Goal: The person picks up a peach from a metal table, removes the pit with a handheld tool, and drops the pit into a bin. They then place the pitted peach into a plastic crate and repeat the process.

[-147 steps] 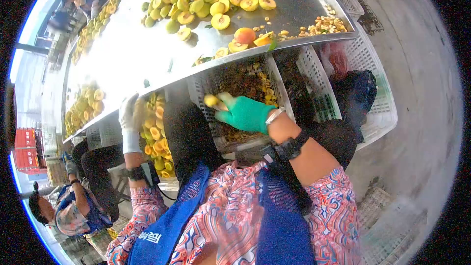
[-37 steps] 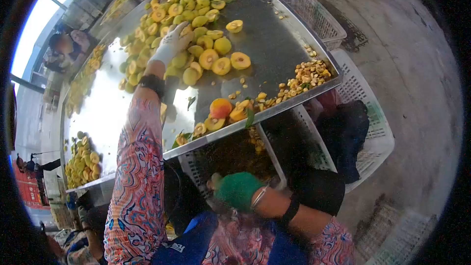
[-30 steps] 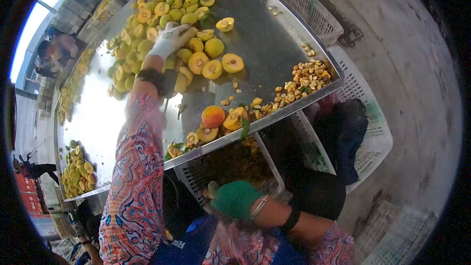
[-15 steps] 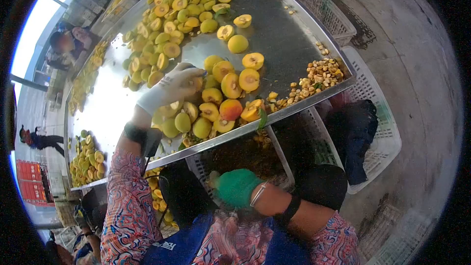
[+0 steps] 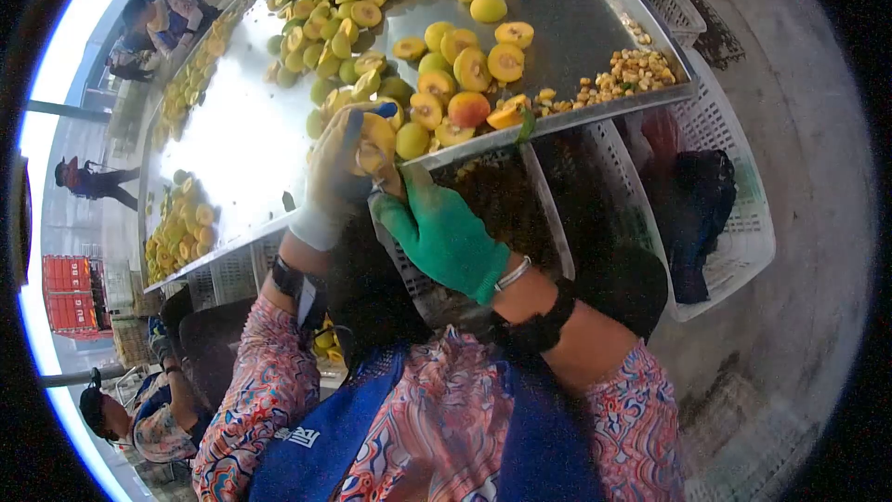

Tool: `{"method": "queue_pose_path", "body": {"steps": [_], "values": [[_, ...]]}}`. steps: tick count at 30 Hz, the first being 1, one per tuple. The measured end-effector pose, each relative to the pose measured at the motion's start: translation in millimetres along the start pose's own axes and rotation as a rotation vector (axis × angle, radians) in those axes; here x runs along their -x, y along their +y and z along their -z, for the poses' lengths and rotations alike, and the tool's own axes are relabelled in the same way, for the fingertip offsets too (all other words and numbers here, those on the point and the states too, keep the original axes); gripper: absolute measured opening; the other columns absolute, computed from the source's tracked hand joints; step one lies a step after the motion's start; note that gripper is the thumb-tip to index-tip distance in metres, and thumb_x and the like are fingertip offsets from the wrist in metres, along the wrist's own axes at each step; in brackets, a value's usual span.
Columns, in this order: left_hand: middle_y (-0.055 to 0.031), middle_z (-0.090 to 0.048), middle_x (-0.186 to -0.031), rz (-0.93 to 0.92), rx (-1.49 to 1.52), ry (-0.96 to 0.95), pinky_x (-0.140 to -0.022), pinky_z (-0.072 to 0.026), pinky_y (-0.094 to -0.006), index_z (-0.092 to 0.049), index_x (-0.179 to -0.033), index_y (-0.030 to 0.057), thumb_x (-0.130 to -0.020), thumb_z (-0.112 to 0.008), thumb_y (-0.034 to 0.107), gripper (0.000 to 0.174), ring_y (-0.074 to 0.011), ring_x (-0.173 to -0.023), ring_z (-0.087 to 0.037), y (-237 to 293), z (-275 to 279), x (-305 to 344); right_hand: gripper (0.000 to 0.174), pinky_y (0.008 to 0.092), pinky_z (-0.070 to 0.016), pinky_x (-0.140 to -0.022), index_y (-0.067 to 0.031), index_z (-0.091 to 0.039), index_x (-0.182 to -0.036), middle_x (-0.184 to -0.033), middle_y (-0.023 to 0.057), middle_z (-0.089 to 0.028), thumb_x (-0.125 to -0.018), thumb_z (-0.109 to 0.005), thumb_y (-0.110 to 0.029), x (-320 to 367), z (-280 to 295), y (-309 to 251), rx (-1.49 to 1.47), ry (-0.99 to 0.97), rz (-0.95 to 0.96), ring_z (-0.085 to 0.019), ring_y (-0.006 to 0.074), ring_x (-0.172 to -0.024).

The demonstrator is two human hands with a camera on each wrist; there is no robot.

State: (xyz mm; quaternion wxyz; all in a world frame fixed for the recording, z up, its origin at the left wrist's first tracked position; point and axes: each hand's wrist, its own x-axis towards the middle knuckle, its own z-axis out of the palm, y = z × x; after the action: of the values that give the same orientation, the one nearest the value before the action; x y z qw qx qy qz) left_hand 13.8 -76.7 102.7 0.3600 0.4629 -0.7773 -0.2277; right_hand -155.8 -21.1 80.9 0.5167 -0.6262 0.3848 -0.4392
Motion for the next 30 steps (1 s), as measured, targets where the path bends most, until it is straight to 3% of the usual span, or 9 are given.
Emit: {"method": "queue_pose_path", "body": {"steps": [1, 4, 7, 13, 16, 18, 20, 23, 30], "values": [[-0.0124, -0.060, -0.108, -0.109, -0.124, 0.019, -0.084, -0.0506, -0.0343, -0.051, -0.117, 0.0002, -0.095, -0.051, 0.032, 0.039, -0.0221, -0.098, -0.060, 5.7, -6.0, 9.8, 0.031, 0.0517, -0.0440, -0.054, -0.0011, -0.044, -0.102, -0.069, 0.0253, -0.059, -0.089, -0.059, -0.025, 2.4, -4.5, 5.6, 0.066, 0.029, 0.076, -0.059, 0.0454, -0.068], [-0.0155, -0.059, -0.110, 0.690, 1.517, 0.138, -0.087, -0.0511, -0.0395, -0.050, -0.116, 0.0002, -0.095, -0.051, 0.035, 0.041, -0.0276, -0.099, -0.061, 24.5, -21.6, 31.5, 0.031, 0.0508, -0.0440, -0.050, -0.0023, -0.043, -0.101, -0.065, 0.0238, -0.058, -0.088, -0.060, -0.025, 14.0, -13.7, 13.2, 0.287, 0.064, 0.169, -0.059, 0.0442, -0.063], [-0.0162, -0.059, -0.110, 0.548, 1.371, 0.334, -0.088, -0.0520, -0.0403, -0.049, -0.118, 0.0013, -0.094, -0.053, 0.032, 0.039, -0.0271, -0.099, -0.061, 28.4, -29.4, 44.8, 0.031, 0.0514, -0.0448, -0.055, -0.0031, -0.043, -0.113, -0.076, 0.0242, -0.061, -0.089, -0.057, -0.017, 24.5, -15.9, 8.6, 0.378, -0.014, 0.088, -0.059, 0.0448, -0.070], [-0.0141, -0.061, -0.107, 0.501, 1.028, 0.437, -0.076, -0.0527, -0.0298, -0.051, -0.117, 0.0007, -0.095, -0.050, 0.018, 0.028, -0.0188, -0.089, -0.061, 57.8, -26.5, 54.2, 0.027, 0.0511, -0.0441, -0.049, -0.0024, -0.046, -0.103, -0.062, 0.0221, -0.056, -0.088, -0.058, -0.021, 33.7, -22.7, 13.4, 0.356, 0.041, 0.111, -0.058, 0.0440, -0.060], [-0.0079, -0.060, -0.097, 0.492, 0.756, 0.484, -0.068, -0.0504, -0.0250, -0.054, -0.116, 0.0033, -0.093, -0.052, 0.012, 0.024, -0.0123, -0.079, -0.059, 31.8, -42.3, 63.5, 0.029, 0.0514, -0.0441, -0.050, -0.0023, -0.046, -0.111, -0.065, 0.0253, -0.056, -0.088, -0.056, -0.017, 39.7, -25.9, 13.2, 0.331, 0.090, 0.310, -0.056, 0.0464, -0.061], [-0.0060, -0.059, -0.095, 0.325, 0.634, 0.455, -0.069, -0.0485, -0.0252, -0.055, -0.116, 0.0022, -0.092, -0.054, 0.009, 0.025, -0.0116, -0.076, -0.056, 26.7, -48.0, 66.5, 0.030, 0.0439, -0.0447, -0.047, -0.0032, -0.045, -0.117, -0.066, 0.0219, -0.055, -0.090, -0.053, -0.016, 37.0, -30.5, 36.3, 0.353, 0.102, 0.425, -0.058, 0.0375, -0.056], [-0.0049, -0.058, -0.096, 0.177, 0.412, 0.568, -0.074, -0.0462, -0.0236, -0.054, -0.116, 0.0007, -0.092, -0.050, 0.007, 0.025, -0.0097, -0.082, -0.054, 46.7, -48.0, 61.8, 0.023, 0.0335, -0.0420, -0.043, -0.0047, -0.046, -0.111, -0.063, 0.0112, -0.051, -0.093, -0.049, -0.020, 42.4, -22.6, 24.5, -0.385, -0.120, -0.360, -0.054, 0.0207, -0.049], [-0.0041, -0.057, -0.100, 0.220, 0.537, 0.541, -0.078, -0.0459, -0.0241, -0.053, -0.117, 0.0013, -0.093, -0.049, 0.007, 0.025, -0.0093, -0.088, -0.052, 40.0, -53.7, 66.7, 0.019, 0.0269, -0.0378, -0.041, -0.0070, -0.046, -0.105, -0.062, 0.0018, -0.046, -0.095, -0.048, -0.023, 41.8, -8.3, -5.9, -0.316, -0.247, -0.366, -0.046, 0.0097, -0.048], [-0.0068, -0.056, -0.106, 0.225, 0.601, 0.517, -0.079, -0.0477, -0.0258, -0.051, -0.119, 0.0018, -0.094, -0.049, 0.008, 0.026, -0.0114, -0.090, -0.054, 56.5, -44.2, 77.8, 0.013, 0.0251, -0.0293, -0.034, -0.0148, -0.046, -0.091, -0.055, -0.0045, -0.039, -0.095, -0.049, -0.027, 50.9, -2.2, -37.7, -0.776, -0.388, -0.699, -0.035, 0.0088, -0.037]]}}
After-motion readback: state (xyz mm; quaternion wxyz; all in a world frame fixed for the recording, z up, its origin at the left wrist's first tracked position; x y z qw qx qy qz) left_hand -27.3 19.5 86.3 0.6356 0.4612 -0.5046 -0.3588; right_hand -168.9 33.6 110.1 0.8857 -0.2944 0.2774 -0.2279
